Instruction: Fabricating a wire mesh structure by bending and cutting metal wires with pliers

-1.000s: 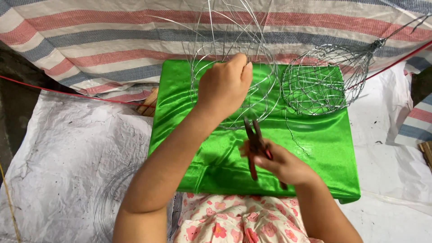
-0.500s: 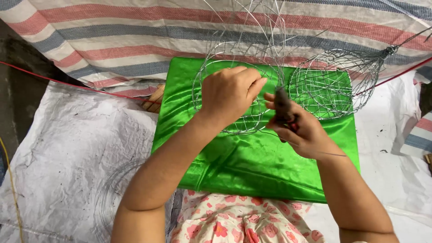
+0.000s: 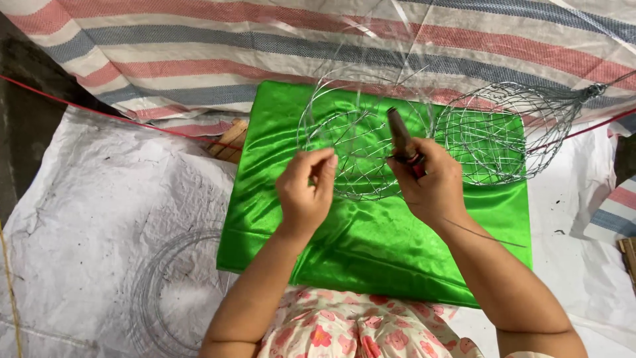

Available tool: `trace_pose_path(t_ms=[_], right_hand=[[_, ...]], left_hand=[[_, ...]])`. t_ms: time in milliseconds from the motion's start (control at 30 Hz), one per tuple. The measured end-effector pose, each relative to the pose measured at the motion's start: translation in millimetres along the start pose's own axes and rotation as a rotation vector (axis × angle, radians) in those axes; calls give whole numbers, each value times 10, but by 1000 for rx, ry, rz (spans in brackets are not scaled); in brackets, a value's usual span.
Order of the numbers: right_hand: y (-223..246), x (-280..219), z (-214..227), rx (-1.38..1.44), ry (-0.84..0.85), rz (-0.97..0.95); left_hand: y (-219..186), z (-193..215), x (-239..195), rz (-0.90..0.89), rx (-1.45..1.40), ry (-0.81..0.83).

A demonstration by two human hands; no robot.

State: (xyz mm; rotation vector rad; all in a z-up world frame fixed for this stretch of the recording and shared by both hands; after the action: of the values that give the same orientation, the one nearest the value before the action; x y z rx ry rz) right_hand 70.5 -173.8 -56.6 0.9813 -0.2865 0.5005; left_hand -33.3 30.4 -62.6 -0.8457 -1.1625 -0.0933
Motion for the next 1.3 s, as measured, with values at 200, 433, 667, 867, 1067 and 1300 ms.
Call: trace_pose_path(t_ms=[200, 433, 667, 867, 1067, 1300], right_hand=[[-51, 1, -86, 4, 30, -179], [107, 13, -30, 66, 18, -158], [91, -10, -48, 96, 10, -137], [67, 0, -103, 43, 30, -200], [138, 24, -90, 50, 32, -184], [146, 15, -110, 102, 57, -192]], left_hand=[[-127, -183, -125, -94, 174, 135], [18, -315, -211, -153, 199, 129], [4, -356, -176, -153, 225, 176], [11, -401, -141, -172, 250, 194], [-52, -388, -130, -171, 273, 204], [-19, -405, -287, 126, 180, 335]])
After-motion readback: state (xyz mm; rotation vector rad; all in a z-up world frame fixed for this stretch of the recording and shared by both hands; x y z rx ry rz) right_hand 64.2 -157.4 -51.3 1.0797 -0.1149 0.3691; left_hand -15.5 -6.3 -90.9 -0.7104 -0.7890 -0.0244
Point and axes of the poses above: each hand's wrist, its own x-axis towards the middle knuckle, its own z-axis out of the back of the hand, y = z × x, the point moved 6 cm from there along x, towards the middle knuckle, and after that the axes turned 10 degrees about -z, right-handed, at the moved point
